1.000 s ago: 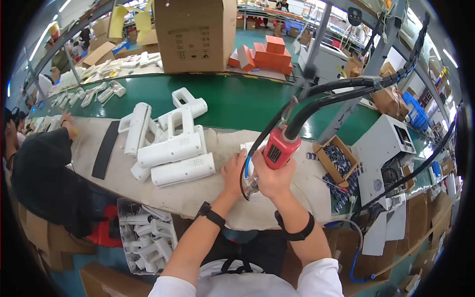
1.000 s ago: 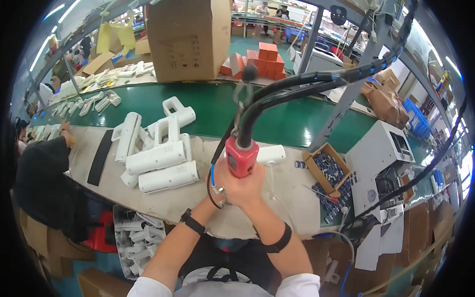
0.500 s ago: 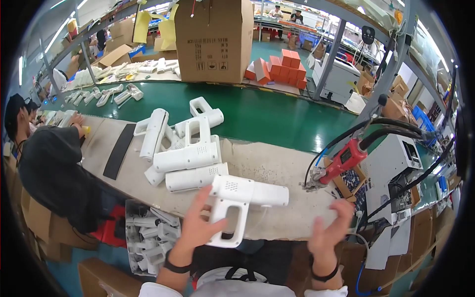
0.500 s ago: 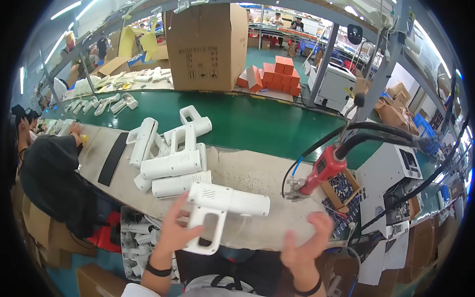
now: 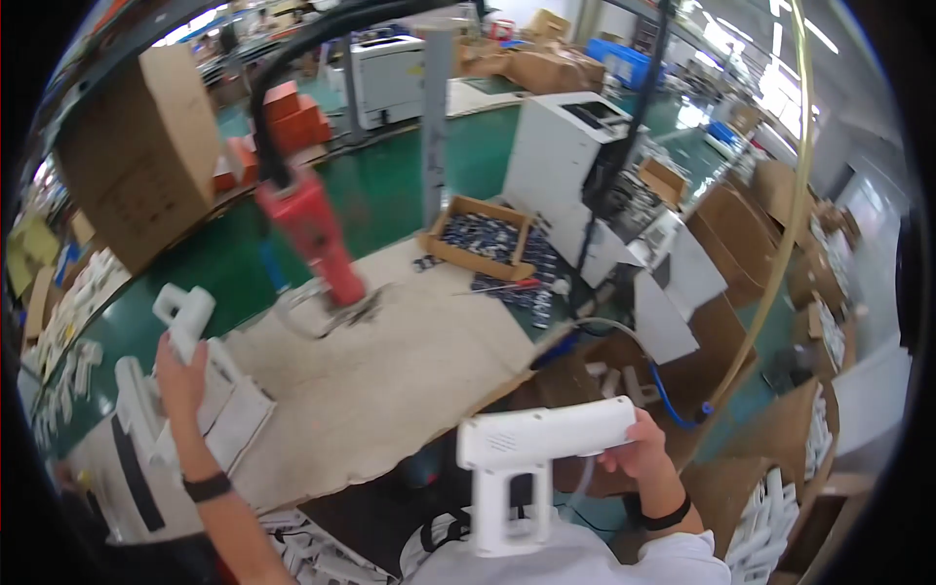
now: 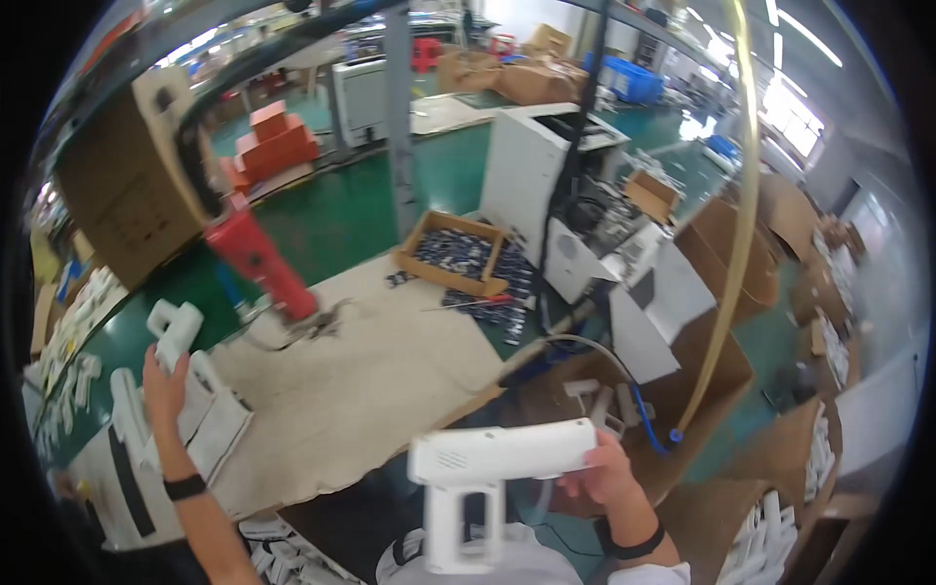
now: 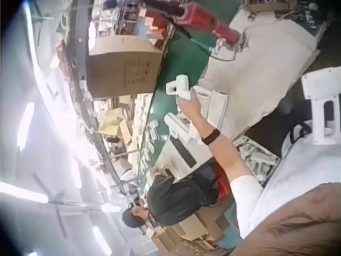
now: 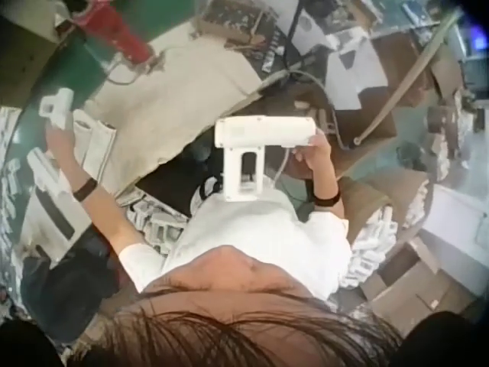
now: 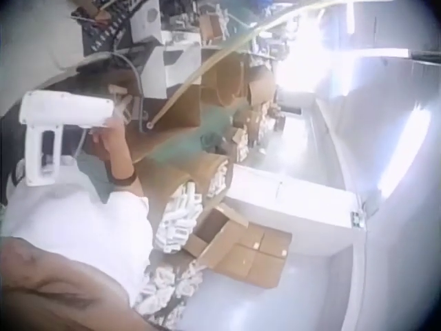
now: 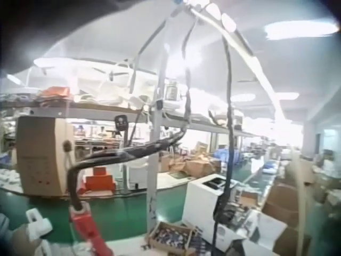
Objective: Using an electric screwdriver to assemble plastic housings on a production line.
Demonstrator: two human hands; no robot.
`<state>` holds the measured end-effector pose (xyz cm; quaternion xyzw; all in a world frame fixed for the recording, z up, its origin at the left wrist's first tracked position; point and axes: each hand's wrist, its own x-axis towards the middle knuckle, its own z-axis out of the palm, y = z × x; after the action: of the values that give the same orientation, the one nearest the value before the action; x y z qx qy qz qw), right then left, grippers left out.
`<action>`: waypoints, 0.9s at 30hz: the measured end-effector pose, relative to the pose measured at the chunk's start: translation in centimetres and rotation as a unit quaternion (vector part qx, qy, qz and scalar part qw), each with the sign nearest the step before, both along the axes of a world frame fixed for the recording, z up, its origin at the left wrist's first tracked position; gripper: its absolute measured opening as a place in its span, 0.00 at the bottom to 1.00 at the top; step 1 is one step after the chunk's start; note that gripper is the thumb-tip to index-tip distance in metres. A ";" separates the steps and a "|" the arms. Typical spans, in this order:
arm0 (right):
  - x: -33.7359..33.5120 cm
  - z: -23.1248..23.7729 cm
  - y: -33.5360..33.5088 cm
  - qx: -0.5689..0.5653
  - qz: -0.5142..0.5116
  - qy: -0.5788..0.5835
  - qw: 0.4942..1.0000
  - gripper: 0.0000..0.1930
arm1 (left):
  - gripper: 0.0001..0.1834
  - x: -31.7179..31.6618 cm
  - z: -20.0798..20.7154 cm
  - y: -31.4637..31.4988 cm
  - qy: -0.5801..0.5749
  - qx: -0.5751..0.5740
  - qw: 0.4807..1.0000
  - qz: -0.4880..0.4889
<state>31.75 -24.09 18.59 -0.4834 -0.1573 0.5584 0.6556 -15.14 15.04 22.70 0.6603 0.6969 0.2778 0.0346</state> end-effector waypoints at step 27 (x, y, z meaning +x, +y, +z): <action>-9.1 9.7 13.9 0.261 0.122 -0.533 0.796 0.34 | 0.21 6.7 3.7 -16.9 0.312 -0.016 0.809 -0.498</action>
<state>22.63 -10.20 28.32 -0.4922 -0.6786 0.2258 0.4963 -8.41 -1.86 26.43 0.9673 0.2501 -0.0095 -0.0408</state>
